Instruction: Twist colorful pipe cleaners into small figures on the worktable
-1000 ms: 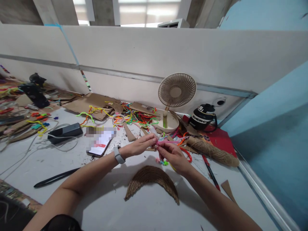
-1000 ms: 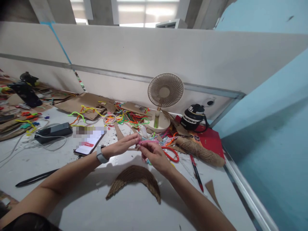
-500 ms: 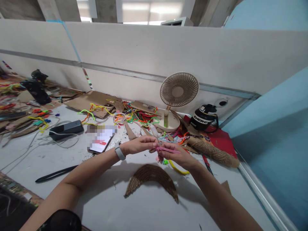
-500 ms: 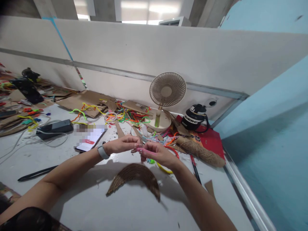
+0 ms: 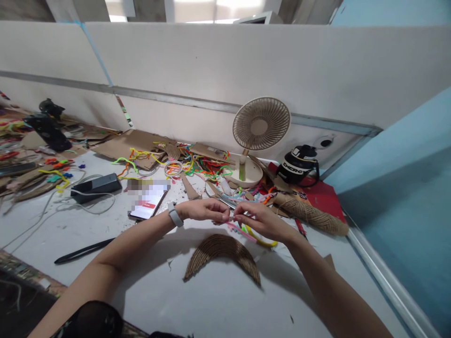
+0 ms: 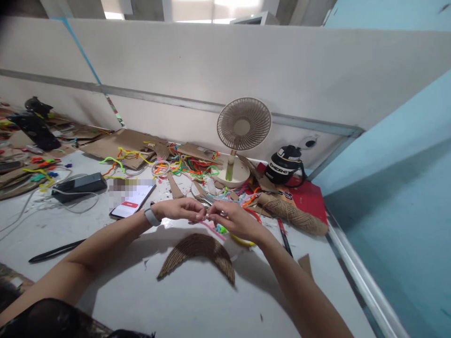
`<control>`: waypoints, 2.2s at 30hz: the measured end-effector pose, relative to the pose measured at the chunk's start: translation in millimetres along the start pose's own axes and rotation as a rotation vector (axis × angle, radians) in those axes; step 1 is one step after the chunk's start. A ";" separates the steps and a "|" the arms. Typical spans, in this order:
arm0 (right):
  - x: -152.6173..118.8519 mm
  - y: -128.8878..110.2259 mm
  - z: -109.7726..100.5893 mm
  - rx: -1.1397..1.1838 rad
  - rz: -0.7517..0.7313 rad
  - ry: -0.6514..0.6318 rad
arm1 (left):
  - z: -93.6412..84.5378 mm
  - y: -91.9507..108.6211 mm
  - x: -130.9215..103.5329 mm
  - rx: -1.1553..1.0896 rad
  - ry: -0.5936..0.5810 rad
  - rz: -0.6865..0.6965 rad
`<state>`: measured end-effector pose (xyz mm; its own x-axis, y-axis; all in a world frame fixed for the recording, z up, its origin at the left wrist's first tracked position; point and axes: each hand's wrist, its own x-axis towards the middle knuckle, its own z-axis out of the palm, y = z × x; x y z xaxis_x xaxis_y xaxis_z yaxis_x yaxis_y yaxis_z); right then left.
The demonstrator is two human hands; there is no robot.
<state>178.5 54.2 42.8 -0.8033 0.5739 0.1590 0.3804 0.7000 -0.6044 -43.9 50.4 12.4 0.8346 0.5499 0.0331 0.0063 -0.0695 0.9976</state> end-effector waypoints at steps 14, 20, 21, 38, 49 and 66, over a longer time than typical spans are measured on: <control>1.4 11.3 -4.1 -0.273 -0.149 0.163 | 1.4 -4.8 4.5 0.073 0.160 0.067; 2.2 21.3 -0.1 -0.360 -0.180 0.191 | -2.7 -13.1 7.0 0.277 0.222 0.040; 2.8 24.0 1.1 -0.381 -0.187 0.204 | -3.6 -15.4 8.0 0.305 0.241 0.043; 6.8 40.2 15.4 -0.832 -0.262 0.232 | -5.5 -36.4 16.1 0.468 0.282 0.013; 6.9 47.0 14.8 -0.931 -0.267 0.281 | -3.8 -50.8 22.3 0.389 0.399 0.019; 9.5 42.8 15.4 -1.011 -0.272 0.278 | -1.6 -65.7 23.9 0.360 0.457 0.088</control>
<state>180.1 83.1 6.5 -0.8342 0.3333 0.4393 0.5090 0.7720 0.3808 -25.2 69.4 -52.3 0.5190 0.8265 0.2180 0.2008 -0.3658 0.9088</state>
